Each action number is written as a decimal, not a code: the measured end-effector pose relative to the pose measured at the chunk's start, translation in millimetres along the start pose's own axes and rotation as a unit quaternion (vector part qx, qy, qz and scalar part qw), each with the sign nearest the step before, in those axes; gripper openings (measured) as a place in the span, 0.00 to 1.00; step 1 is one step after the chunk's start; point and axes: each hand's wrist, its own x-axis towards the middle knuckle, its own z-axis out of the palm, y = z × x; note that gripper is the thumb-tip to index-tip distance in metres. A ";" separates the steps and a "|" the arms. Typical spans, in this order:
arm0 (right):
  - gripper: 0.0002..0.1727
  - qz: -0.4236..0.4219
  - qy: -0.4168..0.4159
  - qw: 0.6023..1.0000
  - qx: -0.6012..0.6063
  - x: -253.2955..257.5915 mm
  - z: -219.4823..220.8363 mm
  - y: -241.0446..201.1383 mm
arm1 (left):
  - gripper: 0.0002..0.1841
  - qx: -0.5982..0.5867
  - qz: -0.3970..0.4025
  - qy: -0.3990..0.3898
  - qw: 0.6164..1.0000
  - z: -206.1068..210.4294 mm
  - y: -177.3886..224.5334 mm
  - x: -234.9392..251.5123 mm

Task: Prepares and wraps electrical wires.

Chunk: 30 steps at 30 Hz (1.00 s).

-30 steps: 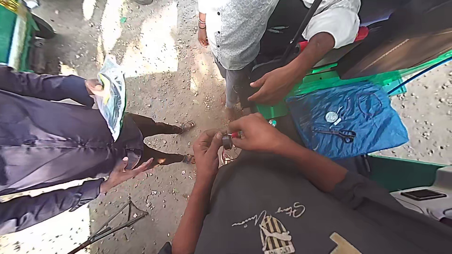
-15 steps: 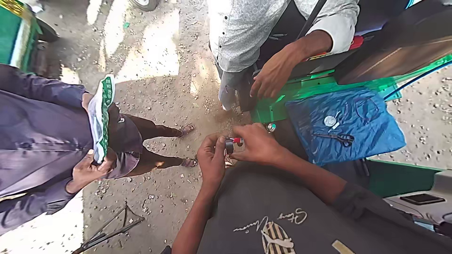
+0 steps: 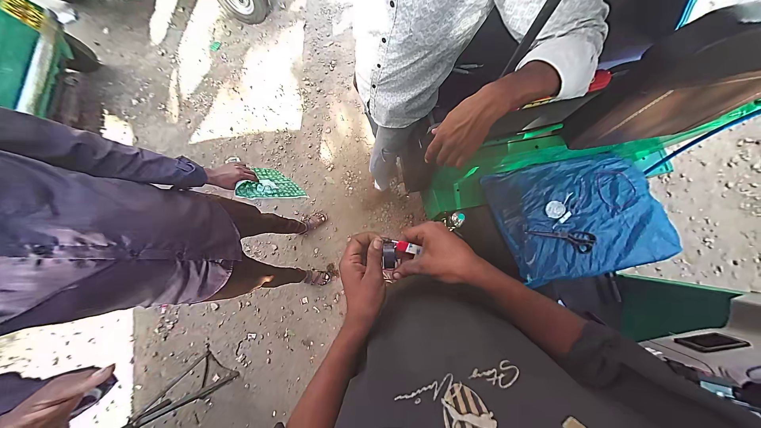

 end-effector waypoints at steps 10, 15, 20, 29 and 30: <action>0.06 -0.031 -0.029 0.982 0.184 2.1 1.3 7.5 | 0.08 0.027 0.040 0.003 0.999 6.9 -3.6 0.9; 0.07 0.000 0.016 0.993 0.118 2.7 3.3 7.7 | 0.08 0.036 0.017 -0.013 0.999 8.2 -2.6 1.5; 0.08 -0.020 0.060 0.993 0.096 3.8 3.6 11.7 | 0.09 0.026 -0.001 -0.025 0.999 3.8 -3.1 4.7; 0.08 -0.187 0.334 0.924 -0.014 -17.6 8.1 21.2 | 0.07 0.040 0.057 -0.010 0.998 -4.9 -9.6 5.1; 0.06 -0.177 0.307 0.934 0.033 -22.3 8.6 20.8 | 0.07 0.047 0.068 -0.012 0.997 -5.7 -11.5 4.1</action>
